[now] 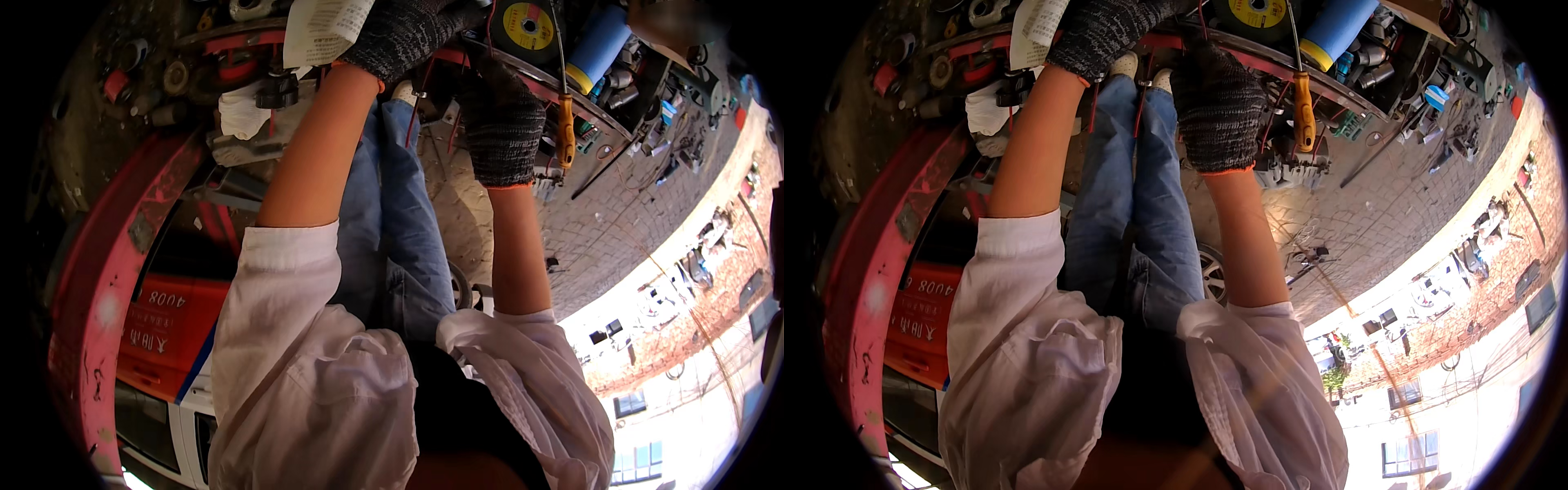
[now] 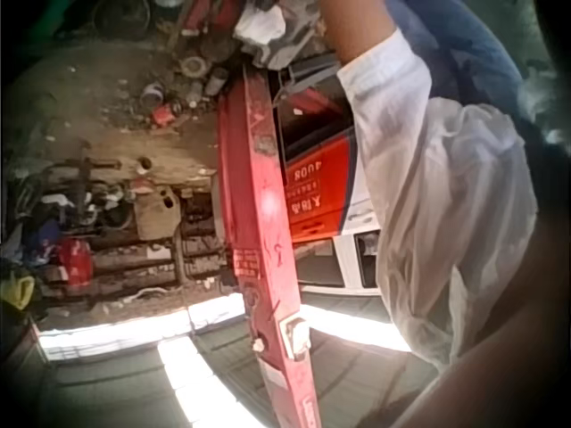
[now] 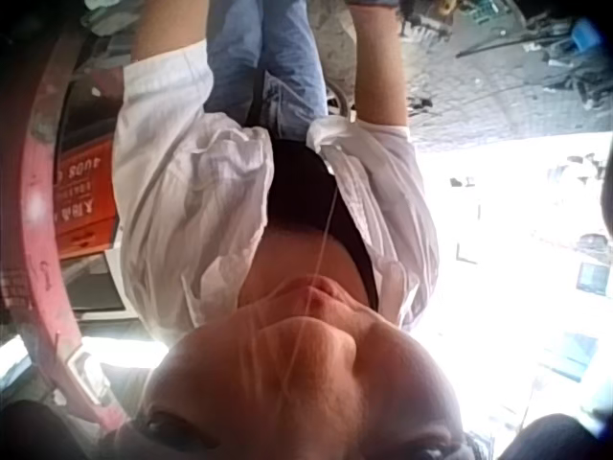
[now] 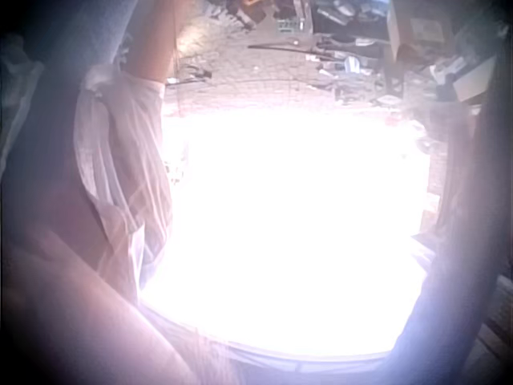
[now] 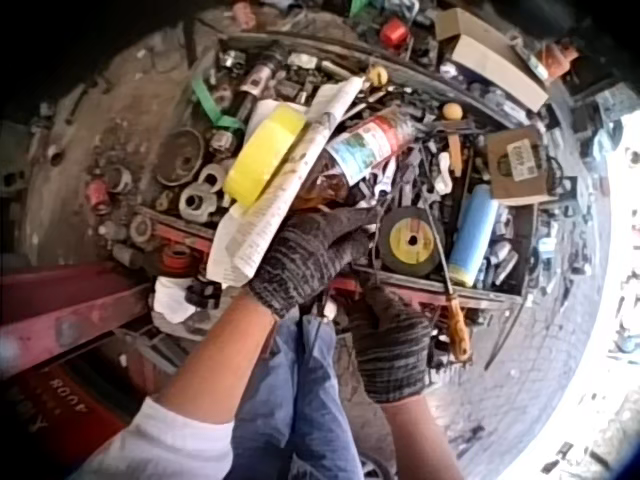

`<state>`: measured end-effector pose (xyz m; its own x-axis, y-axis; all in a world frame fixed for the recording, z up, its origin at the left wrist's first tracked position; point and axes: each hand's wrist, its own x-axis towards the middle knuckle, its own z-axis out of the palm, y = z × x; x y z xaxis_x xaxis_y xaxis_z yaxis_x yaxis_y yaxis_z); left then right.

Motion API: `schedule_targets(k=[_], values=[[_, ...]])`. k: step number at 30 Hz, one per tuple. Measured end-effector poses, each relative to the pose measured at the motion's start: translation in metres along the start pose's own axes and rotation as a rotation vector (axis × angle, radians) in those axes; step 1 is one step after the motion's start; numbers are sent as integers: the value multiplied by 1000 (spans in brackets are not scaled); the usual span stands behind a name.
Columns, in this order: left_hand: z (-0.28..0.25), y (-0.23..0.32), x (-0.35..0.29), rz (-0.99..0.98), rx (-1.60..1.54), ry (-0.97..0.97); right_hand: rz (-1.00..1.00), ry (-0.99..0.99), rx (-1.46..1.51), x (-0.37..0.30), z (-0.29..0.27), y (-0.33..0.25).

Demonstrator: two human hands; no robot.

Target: The person works on the underside of a vehicle, manipulating wires and components with gloved hands. They appear to be performing a repair or maintenance task, possibly involving electrical connections, while standing in a workshop environment.

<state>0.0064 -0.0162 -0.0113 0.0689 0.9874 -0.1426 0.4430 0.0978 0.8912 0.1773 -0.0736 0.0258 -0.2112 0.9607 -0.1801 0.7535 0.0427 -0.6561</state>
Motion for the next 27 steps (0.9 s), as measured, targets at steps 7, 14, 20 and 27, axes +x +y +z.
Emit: schedule_targets(k=[7,14,20,27], values=[[0,-5,-6,-75,-104,-13,-11,-42,-117,-1,2,-7],[10,-17,-3,4,-69,5,-1,-18,64,-1,-4,-3],[5,-21,-7,-28,-17,-12,16,-86,100,2,-3,-4],[10,-22,-3,-39,-66,-37,20,-78,93,3,-7,-4]])
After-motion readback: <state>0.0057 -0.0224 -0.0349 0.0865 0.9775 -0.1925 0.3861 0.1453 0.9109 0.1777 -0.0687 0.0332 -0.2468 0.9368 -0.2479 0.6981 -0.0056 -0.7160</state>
